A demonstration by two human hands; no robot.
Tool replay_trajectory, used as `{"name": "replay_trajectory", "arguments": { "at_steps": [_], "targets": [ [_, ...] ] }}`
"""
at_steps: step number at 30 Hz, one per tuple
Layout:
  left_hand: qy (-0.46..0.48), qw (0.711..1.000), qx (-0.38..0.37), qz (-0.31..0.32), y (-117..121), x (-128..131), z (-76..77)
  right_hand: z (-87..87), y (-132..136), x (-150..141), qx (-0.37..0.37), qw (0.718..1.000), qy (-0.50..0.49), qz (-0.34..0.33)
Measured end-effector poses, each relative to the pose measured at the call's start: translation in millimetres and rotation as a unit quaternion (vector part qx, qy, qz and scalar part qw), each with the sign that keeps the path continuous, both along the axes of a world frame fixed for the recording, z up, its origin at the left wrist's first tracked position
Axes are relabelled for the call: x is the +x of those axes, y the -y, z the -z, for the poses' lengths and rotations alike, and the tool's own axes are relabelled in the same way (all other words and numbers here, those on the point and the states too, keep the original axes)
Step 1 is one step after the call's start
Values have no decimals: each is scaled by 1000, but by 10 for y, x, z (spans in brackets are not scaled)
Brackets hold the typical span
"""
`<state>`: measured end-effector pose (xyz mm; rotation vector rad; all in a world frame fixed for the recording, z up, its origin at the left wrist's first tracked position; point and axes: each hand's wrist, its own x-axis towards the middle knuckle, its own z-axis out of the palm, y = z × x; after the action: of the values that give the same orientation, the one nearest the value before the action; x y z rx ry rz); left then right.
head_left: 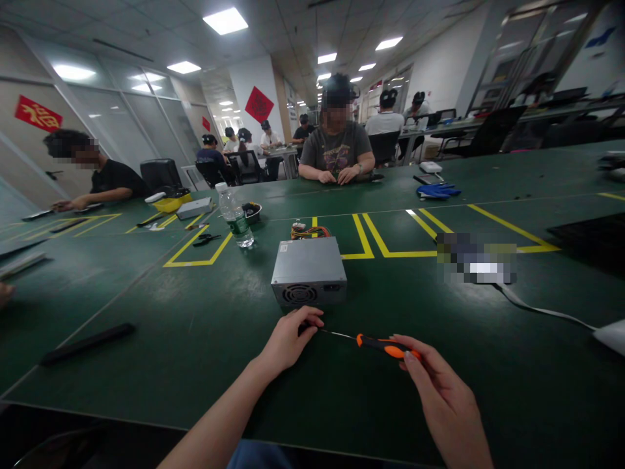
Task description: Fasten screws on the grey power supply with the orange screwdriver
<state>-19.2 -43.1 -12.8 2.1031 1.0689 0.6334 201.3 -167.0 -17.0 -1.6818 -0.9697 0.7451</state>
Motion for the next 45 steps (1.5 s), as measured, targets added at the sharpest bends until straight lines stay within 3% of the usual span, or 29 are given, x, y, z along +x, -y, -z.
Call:
{"name": "replay_trajectory", "arguments": {
  "at_steps": [24, 28, 33, 45],
  "targets": [
    [5, 1000, 9, 2, -7, 6, 11, 0, -28, -24, 13, 1000, 17, -8],
    [7, 1000, 10, 5, -4, -4, 5, 18, -35, -4, -12, 996, 74, -45],
    [6, 1000, 6, 7, -1, -11, -8, 29, -24, -15, 23, 985, 151, -82],
    [1, 1000, 9, 15, -16, -9, 23, 82, -29, 5, 69, 969, 221, -84]
  ]
}}
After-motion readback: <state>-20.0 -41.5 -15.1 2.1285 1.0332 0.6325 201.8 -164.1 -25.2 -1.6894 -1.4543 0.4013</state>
